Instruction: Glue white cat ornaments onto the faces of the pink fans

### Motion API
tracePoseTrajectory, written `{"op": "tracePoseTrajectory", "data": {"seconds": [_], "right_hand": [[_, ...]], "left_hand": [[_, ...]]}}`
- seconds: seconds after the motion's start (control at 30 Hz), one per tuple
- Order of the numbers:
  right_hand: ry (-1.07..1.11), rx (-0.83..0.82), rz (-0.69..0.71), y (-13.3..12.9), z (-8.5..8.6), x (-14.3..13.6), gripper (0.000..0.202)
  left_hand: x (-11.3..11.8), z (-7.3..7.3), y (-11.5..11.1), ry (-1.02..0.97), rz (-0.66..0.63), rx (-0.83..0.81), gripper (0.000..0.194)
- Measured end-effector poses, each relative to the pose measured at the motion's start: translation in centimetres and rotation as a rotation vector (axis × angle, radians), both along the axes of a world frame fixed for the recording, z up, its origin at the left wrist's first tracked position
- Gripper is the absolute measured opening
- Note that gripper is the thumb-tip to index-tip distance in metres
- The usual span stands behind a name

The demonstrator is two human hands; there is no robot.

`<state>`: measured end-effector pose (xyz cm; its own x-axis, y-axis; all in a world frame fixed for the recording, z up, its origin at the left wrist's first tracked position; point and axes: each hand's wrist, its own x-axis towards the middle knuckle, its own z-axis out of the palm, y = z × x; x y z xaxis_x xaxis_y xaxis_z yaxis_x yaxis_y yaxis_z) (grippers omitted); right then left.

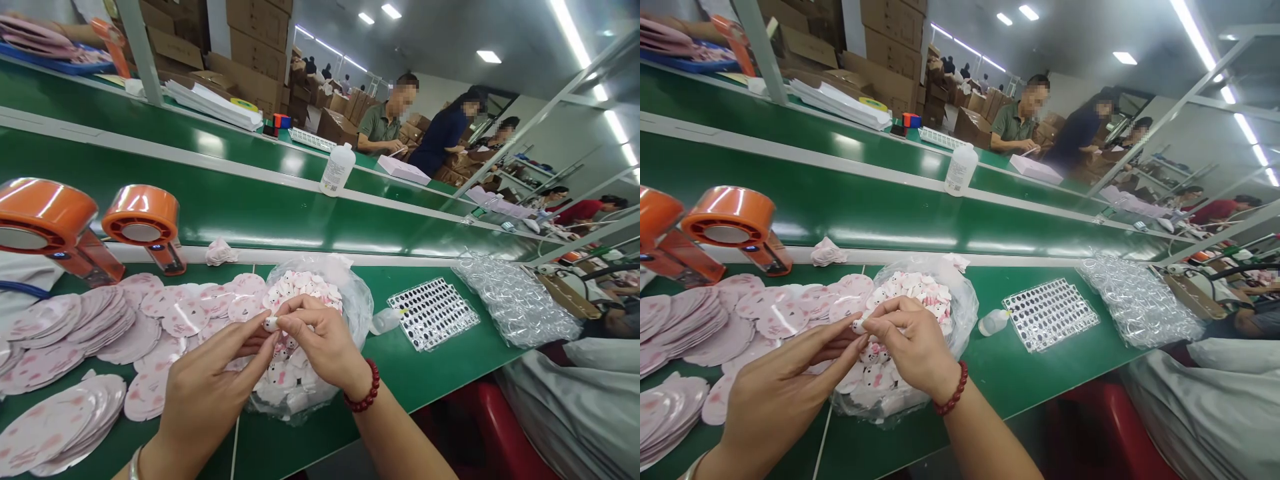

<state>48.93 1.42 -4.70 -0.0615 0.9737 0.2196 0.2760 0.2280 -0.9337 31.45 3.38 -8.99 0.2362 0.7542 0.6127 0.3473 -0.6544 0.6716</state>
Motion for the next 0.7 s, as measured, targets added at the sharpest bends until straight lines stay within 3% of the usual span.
{"op": "tracePoseTrajectory", "data": {"seconds": [0.13,0.33,0.5,0.7], "right_hand": [[-0.052,0.077,-0.137,-0.6,-0.2,-1.0,0.023],[0.165,-0.065,-0.087,-0.6,0.1,-1.4,0.042],[0.151,-0.106,-0.117,-0.5,-0.5,-1.5,0.048],[-0.037,-0.04,-0.29,-0.3,-0.8,-0.8,0.039]], "left_hand": [[0.0,0.1,-0.2,0.006,0.025,-0.007,0.035],[-0.2,0.6,-0.5,0.011,0.098,0.058,0.036],[-0.3,0.7,-0.7,0.017,0.084,0.09,0.029],[0.2,1.2,-0.6,0.007,0.049,-0.148,0.036]]}}
